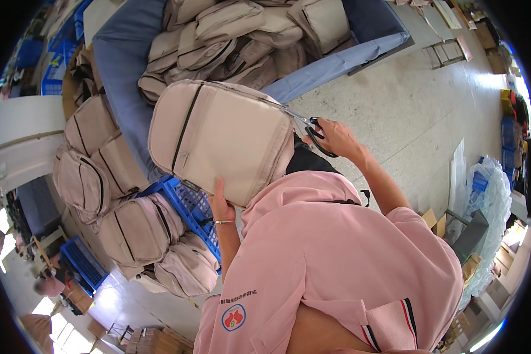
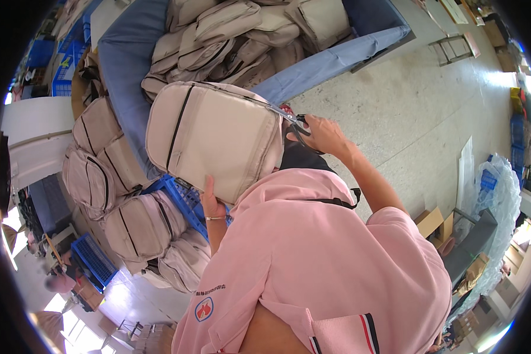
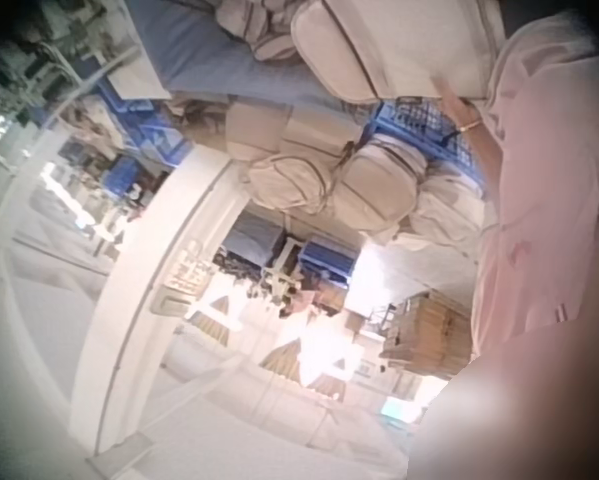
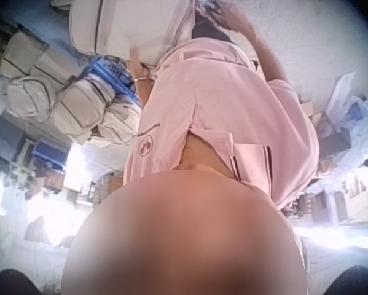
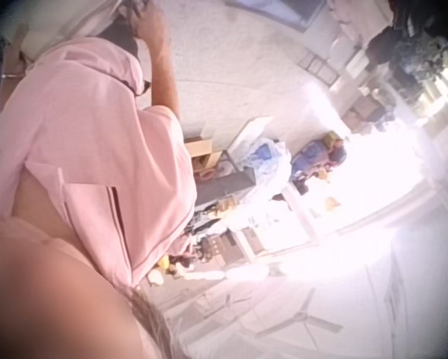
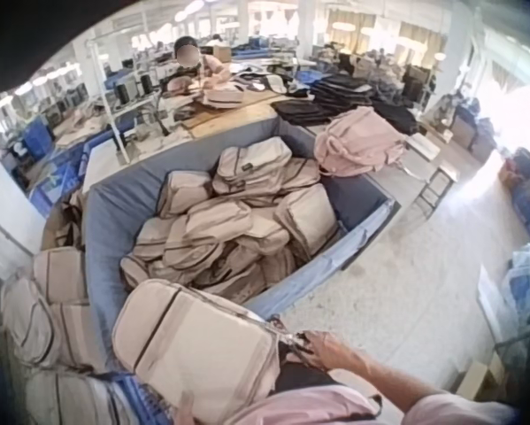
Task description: Inspecting and trimming loose threads on beige backpacks in a factory setting.
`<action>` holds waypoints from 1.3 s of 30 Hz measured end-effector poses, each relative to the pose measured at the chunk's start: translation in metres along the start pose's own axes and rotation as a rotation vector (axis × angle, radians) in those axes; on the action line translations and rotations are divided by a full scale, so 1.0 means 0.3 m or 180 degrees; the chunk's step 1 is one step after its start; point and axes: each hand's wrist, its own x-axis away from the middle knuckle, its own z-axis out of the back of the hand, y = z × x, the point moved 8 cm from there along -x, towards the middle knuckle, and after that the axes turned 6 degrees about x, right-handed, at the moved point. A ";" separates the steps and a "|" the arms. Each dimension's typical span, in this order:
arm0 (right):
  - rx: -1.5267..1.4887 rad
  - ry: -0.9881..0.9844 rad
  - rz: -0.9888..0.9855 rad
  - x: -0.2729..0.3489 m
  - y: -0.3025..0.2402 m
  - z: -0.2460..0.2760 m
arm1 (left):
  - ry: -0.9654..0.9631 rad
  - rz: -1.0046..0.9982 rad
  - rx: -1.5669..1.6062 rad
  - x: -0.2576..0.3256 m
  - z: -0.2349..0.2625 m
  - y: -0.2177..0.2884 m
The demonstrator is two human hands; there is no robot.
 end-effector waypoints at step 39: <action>-0.1263 0.0804 -0.0055 -0.263 -0.133 -0.003 | 0.0254 -0.1369 -0.0898 0.026 -0.007 0.074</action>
